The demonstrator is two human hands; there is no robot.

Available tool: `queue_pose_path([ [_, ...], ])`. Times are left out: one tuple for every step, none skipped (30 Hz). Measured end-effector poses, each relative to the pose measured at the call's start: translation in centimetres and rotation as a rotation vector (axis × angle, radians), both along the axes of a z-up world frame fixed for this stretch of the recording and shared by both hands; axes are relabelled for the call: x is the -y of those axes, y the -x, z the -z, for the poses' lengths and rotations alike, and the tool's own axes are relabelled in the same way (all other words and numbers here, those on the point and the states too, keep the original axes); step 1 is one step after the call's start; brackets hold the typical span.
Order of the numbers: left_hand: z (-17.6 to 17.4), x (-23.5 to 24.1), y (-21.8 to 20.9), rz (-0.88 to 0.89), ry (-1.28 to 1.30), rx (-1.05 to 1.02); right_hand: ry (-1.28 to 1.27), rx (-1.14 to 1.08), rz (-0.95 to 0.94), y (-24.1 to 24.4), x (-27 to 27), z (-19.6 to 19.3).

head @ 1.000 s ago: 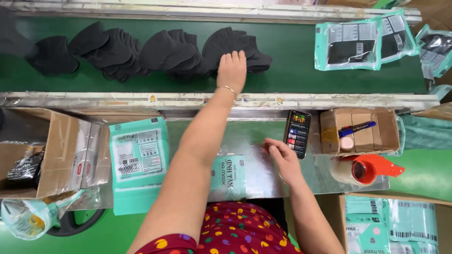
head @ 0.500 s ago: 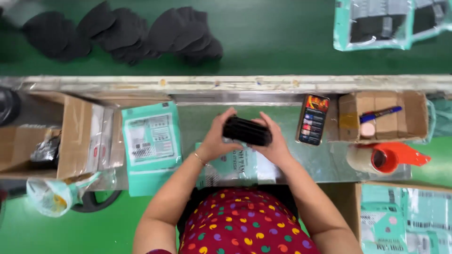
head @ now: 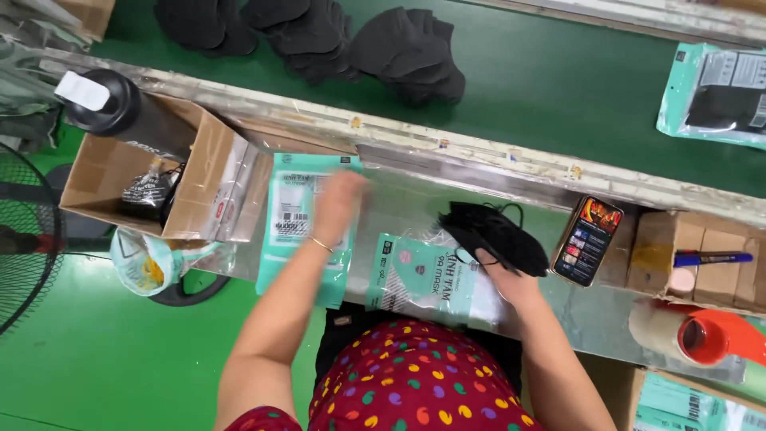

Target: Packing stacks of black face masks into plastic bags on a manufacturing assembly line.

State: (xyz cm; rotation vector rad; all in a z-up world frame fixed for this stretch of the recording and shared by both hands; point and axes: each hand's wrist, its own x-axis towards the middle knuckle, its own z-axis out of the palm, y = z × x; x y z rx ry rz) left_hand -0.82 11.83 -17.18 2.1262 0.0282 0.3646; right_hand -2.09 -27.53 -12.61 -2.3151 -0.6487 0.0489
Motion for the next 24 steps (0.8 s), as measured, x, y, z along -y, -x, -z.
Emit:
queue_pose_path([
  [-2.8,-1.5,-0.3,-0.005,0.001,-0.003,0.001,-0.003,-0.005,-0.2,0.2,1.1],
  [-5.5,-2.9,-0.7,-0.158,-0.225,-0.077,-0.040,-0.043,0.027,-0.3,0.5,2.3],
  [-8.2,-4.3,-1.1,-0.306,-0.451,-0.151,-0.080,-0.084,0.064,-0.3,0.8,3.4],
  [-7.2,-5.3,-1.1,-0.306,-0.451,-0.156,-0.078,-0.088,0.064,0.4,0.2,2.1],
  [-6.2,-6.3,-1.9,-0.269,-0.442,-0.276,-0.004,0.097,-0.010,0.4,-0.4,0.7],
  [-5.4,-7.3,-2.7,-0.231,-0.431,-0.396,0.072,0.280,-0.084,0.4,-0.9,-0.7],
  [-4.8,-7.6,-3.2,-0.227,-0.434,-0.387,0.070,0.288,-0.076,0.1,-1.3,-0.7],
  [-4.1,-7.9,-3.8,-0.188,-0.420,-0.326,0.140,0.306,-0.030,-0.4,-1.6,-0.6],
  [-3.1,-7.9,-3.6,-0.142,-0.404,-0.280,0.215,0.307,0.017,0.1,-1.7,-0.5],
  [-4.3,-6.4,-2.9,-0.132,-0.404,-0.285,0.218,0.299,0.025,0.6,-1.0,0.8],
  [-5.7,-5.0,-2.8,-0.112,-0.371,-0.232,0.201,0.212,0.047,0.8,-0.5,2.2],
  [-7.1,-3.7,-2.8,-0.092,-0.337,-0.178,0.183,0.125,0.069,0.9,0.0,3.4],
  [-6.5,-1.3,-2.8,-0.080,-0.339,-0.164,0.183,0.136,0.084,0.4,-1.0,0.6],
  [-5.9,1.0,-2.8,0.071,-0.406,-0.053,-0.061,-0.015,0.033,-0.1,-2.0,-2.2],
  [-4.9,3.5,-1.2,0.222,-0.464,0.035,-0.301,-0.190,-0.023,0.8,-2.7,-4.9],
  [-7.6,4.8,-0.7,0.233,-0.458,0.024,-0.298,-0.201,-0.013,0.5,-2.7,-4.4],
  [-10.1,6.5,0.3,0.393,-0.463,0.127,-0.401,-0.532,0.120,0.7,-2.4,-3.9],
  [-12.9,8.0,1.3,0.551,-0.461,0.233,-0.500,-0.863,0.258,1.1,-2.1,-3.6],
  [-12.3,8.1,1.2,0.550,-0.463,0.254,-0.501,-0.842,0.257,0.6,-2.3,-3.7],
  [-11.9,8.3,1.0,0.612,-0.491,0.355,-0.507,-0.850,0.407,0.2,-2.5,-4.0],
  [-11.5,8.2,0.5,0.669,-0.527,0.457,-0.518,-0.856,0.550,-0.5,-2.9,-4.1],
  [-11.7,8.8,-0.6,0.663,-0.537,0.479,-0.525,-0.834,0.541,-1.7,-3.3,-4.4],
  [-11.5,9.2,-0.2,0.720,-0.552,0.438,-0.490,-0.604,0.422,-1.2,-3.9,-4.4],
  [-11.2,9.6,0.1,0.777,-0.566,0.396,-0.452,-0.375,0.302,-0.8,-4.5,-4.1],
])
